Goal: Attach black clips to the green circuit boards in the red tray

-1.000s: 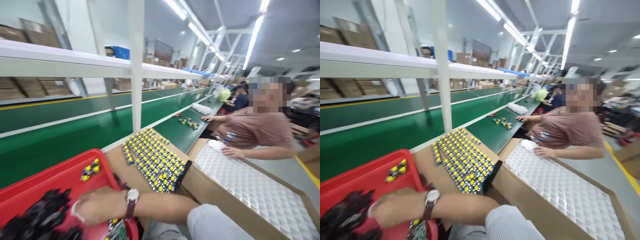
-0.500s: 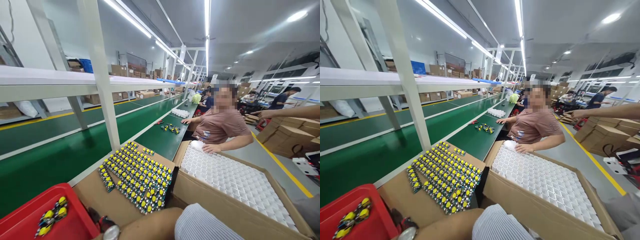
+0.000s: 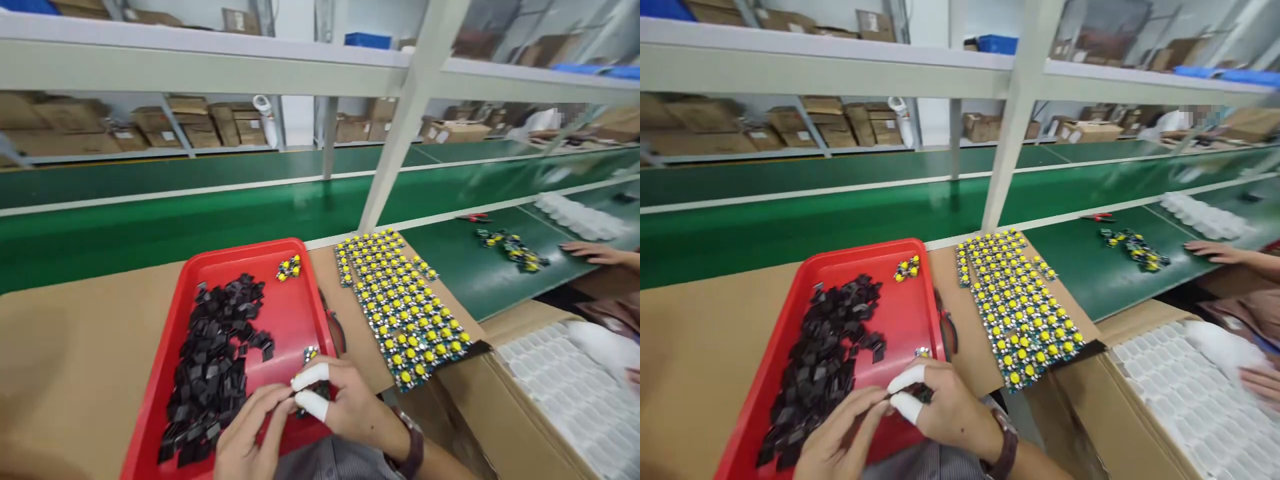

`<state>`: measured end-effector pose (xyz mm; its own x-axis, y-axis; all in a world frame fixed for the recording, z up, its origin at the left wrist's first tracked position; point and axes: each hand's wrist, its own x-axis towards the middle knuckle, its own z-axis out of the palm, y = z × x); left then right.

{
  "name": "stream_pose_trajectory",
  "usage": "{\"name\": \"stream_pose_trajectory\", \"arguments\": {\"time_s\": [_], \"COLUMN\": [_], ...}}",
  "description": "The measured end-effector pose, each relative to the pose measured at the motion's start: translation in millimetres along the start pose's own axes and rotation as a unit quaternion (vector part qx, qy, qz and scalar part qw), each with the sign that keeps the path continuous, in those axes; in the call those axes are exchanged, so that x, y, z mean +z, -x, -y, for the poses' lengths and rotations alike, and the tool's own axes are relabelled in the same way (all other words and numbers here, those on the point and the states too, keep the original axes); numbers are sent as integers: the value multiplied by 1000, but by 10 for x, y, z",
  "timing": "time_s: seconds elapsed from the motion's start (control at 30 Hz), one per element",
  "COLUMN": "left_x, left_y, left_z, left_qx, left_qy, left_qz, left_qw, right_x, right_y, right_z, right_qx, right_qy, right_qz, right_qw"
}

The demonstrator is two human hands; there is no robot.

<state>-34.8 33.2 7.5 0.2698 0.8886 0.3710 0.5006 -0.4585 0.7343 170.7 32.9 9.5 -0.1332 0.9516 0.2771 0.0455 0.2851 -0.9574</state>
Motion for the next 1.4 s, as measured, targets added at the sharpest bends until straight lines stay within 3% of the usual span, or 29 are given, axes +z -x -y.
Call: {"name": "stream_pose_trajectory", "arguments": {"time_s": [0.17, 0.27, 0.47, 0.57, 0.67, 0.77, 0.83, 0.9, 1.0, 1.07, 1.13, 1.2, 1.23, 1.3, 1.4], "left_x": [258, 263, 1, 70, 318, 525, 566, 538, 449, 400, 376, 372, 373, 374, 369], "left_y": [8, -57, -274, -315, -367, -477, -555, -605, -608, -576, -537, -502, -488, -462, -415], "left_z": [-268, -346, -115, 7, 19, 12, 41, 90, 130, 92, 2, -113, -167, -247, -280], "left_qx": [68, 66, -76, -62, -21, 9, 9, -21, -129, -240, -338, -390, -403, -414, -406], "left_qy": [-9, -1, -44, -98, -130, -137, -116, -82, 37, 196, 363, 475, 506, 539, 560], "left_qz": [-33, -21, -35, 76, 192, 250, 270, 247, 144, 81, 47, 30, 24, 16, 23], "left_qw": [997, 998, 996, 990, 972, 959, 956, 965, 981, 947, 867, 788, 763, 734, 722], "right_x": [-54, -160, -654, -803, -785, -716, -696, -695, -668, -602, -500, -390, -341, -269, -221], "right_y": [78, 74, 142, 248, 325, 353, 359, 361, 335, 291, 231, 174, 152, 123, 112], "right_z": [-5, 23, 68, 10, -57, -94, -102, -100, -76, -51, -33, -32, -38, -59, -78], "right_qx": [65, 80, 75, 86, 78, 81, 95, 111, 127, 124, 104, 92, 94, 108, 118], "right_qy": [-63, -75, -60, -26, 5, 20, 17, -1, -44, -68, -84, -87, -83, -67, -48], "right_qz": [-4, -7, -156, -194, -190, -184, -178, -174, -173, -151, -122, -111, -116, -135, -152], "right_qw": [996, 994, 983, 977, 979, 979, 979, 978, 976, 978, 983, 986, 985, 983, 980]}}
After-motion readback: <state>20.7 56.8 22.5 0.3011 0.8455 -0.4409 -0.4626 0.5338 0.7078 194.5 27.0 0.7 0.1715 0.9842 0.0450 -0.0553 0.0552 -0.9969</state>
